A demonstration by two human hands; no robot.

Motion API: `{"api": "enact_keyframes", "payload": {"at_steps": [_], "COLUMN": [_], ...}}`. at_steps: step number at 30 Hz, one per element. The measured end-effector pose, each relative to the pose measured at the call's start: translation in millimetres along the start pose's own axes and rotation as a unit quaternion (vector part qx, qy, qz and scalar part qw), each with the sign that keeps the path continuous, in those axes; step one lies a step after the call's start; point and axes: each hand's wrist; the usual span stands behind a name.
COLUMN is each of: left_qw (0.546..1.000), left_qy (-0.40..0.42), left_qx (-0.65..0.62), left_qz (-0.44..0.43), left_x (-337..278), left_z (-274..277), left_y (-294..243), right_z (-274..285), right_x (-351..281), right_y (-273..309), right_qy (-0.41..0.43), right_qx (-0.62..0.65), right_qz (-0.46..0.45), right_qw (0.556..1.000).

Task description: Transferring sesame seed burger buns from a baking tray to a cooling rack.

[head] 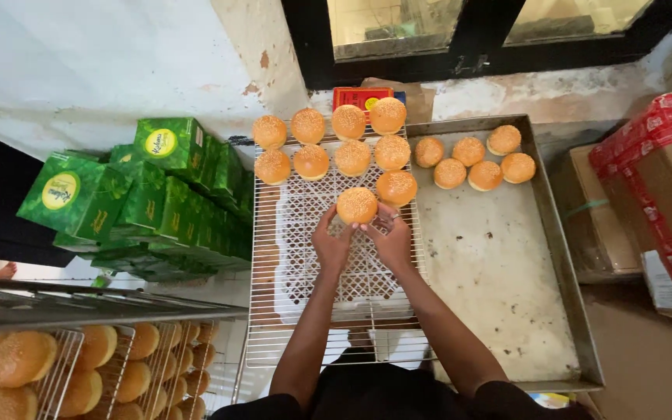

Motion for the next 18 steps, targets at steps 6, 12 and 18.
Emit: {"api": "enact_keyframes", "payload": {"at_steps": [6, 12, 18], "left_qw": [0.999, 0.991, 0.979], "left_qy": [0.014, 0.03, 0.05], "left_qx": [0.007, 0.119, 0.194], "left_qz": [0.028, -0.061, -0.027], "left_x": [25, 36, 36], "left_z": [-9, -12, -16], "left_y": [13, 28, 23], "right_z": [-15, -19, -19], "right_x": [1, 10, 11], "right_y": [12, -4, 1], "right_qy": [0.001, 0.021, 0.036], "right_qx": [-0.065, -0.119, -0.13], "right_qz": [-0.032, 0.0, -0.008], "right_qw": [0.997, 0.993, 0.991]}}
Point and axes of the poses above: each hand's wrist, its own x-axis towards the middle knuckle, its own z-axis out of the back of the hand, y = z × x, and after that the axes turned 6 degrees about -y, right-handed
